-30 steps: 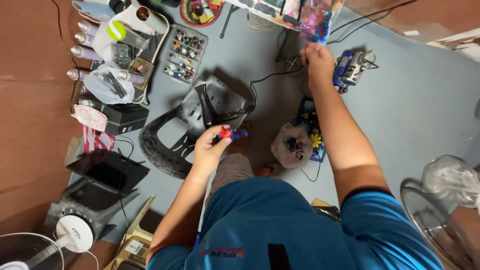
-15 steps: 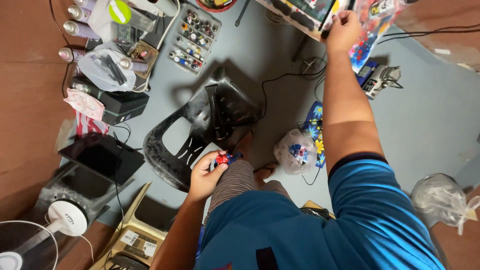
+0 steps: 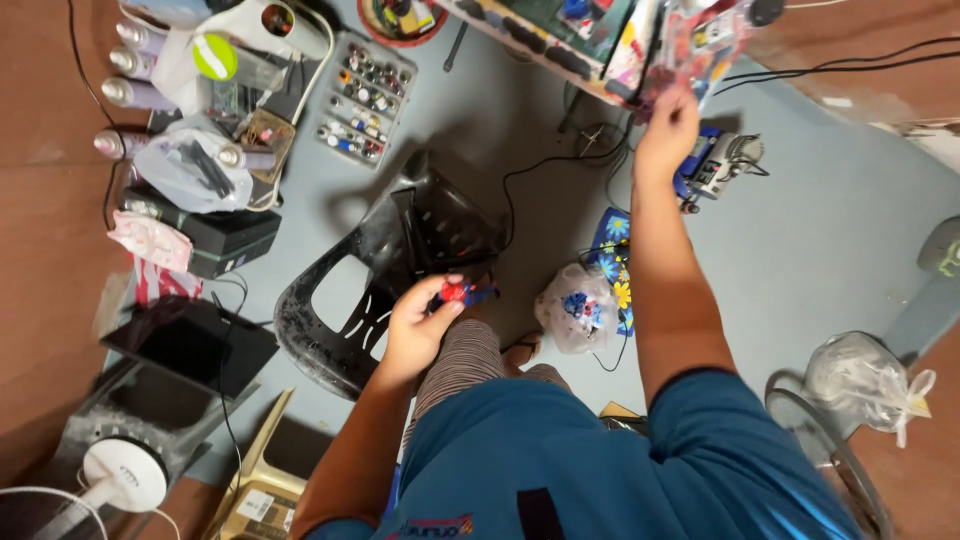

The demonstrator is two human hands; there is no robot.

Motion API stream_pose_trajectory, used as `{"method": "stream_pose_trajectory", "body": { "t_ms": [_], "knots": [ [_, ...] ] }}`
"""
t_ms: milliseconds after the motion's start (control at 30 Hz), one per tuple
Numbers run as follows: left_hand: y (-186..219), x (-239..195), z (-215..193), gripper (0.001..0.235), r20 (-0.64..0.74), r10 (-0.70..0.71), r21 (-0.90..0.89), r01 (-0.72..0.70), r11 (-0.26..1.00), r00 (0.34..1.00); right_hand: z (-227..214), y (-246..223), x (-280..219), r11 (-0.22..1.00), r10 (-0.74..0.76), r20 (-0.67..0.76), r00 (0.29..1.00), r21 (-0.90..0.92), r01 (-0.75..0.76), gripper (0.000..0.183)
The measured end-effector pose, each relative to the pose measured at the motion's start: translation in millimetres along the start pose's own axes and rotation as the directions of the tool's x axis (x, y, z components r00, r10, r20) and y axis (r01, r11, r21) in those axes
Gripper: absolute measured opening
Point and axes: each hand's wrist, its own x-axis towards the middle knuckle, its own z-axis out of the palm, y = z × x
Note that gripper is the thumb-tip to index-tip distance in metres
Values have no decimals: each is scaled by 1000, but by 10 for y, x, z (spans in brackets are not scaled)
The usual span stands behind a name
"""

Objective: Repairing or customizing a Spider-Man action figure by heating it with a hair dryer and manipulating the joints.

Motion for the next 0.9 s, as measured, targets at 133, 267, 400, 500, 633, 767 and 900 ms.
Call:
{"method": "stream_pose_trajectory", "body": {
  "t_ms": [133, 267, 400, 500, 633, 767, 900],
  "knots": [
    [173, 408, 298, 36, -29, 172, 56, -170, 984, 985, -519, -22, -429, 975, 171, 152, 974, 119, -189, 11],
    [577, 669, 598, 35, 106, 201, -117, -188, 975, 974, -1237, -1454, -564, 984, 0, 423, 906, 161, -74, 16],
    [918, 767, 941, 36, 291, 280, -392, -152, 907, 915, -1857, -2374, -628, 956, -288, 543, 789, 216, 200, 21],
    [1087, 675, 1240, 39, 333, 386, -506, -183, 843, 860, -2246, -2705, -643, 849, -529, 515, 675, 314, 425, 24],
    [1423, 557, 1484, 37, 483, 481, -523, -200, 829, 731, -2631, -3064, -774, 795, -605, 444, 661, 286, 536, 25],
    [1721, 342, 1737, 35, 583, 542, -438, -328, 837, 605, -2984, -3261, -917, 704, -703, 380, 602, 251, 664, 18],
    [1803, 116, 1941, 34, 624, 559, -401, -390, 829, 546, -3325, -3298, -1120, 686, -715, 325, 619, 153, 711, 9]
  ]
}}
